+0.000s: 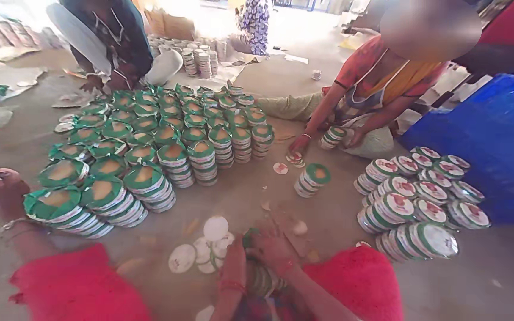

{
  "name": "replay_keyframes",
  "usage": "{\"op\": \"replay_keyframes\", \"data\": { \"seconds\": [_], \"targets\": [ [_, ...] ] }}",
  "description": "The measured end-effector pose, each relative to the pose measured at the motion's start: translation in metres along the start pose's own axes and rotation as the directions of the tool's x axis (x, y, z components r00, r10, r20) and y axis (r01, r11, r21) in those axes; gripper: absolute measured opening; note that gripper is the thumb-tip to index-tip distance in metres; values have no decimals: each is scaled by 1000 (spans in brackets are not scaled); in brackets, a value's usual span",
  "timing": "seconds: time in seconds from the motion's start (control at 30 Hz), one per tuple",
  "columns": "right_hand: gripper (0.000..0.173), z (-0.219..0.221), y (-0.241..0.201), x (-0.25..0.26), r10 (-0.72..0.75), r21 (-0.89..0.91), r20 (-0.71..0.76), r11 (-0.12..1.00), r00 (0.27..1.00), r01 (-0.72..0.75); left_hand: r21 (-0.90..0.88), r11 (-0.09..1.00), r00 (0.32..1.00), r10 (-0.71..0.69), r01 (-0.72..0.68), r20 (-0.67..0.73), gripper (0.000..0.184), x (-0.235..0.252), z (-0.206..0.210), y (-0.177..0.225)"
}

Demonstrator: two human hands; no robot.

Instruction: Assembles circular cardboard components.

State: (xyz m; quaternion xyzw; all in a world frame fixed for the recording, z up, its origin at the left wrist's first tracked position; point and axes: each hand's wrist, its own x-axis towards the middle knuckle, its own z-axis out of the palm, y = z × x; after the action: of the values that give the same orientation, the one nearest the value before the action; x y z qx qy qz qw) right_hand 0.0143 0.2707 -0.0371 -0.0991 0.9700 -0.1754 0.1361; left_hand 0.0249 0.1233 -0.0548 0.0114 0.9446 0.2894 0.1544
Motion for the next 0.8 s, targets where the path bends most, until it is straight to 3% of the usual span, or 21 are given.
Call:
{"op": "replay_keyframes", "data": {
  "seconds": [0.2,0.33,0.6,0.73,0.8],
  "targets": [
    [55,12,-3,-3,-89,-18,-36,996,995,88,-28,1000,997,-12,10,-76,89,-6,-3,1],
    [51,5,-9,-16,-130,-77,70,988,989,136,-51,998,996,-39,35,-75,79,-4,-2,1],
    [43,15,6,-55,-111,-54,-34,993,993,109,-37,999,999,3,-5,-53,92,-4,-4,-3],
    [45,23,18,-72,-122,-127,-43,985,992,116,-39,999,999,-5,4,-38,96,-3,-3,-1],
    [44,12,15,-73,-71,-66,-61,996,996,67,-35,999,999,8,-9,-47,96,-5,-4,0]
  ]
}}
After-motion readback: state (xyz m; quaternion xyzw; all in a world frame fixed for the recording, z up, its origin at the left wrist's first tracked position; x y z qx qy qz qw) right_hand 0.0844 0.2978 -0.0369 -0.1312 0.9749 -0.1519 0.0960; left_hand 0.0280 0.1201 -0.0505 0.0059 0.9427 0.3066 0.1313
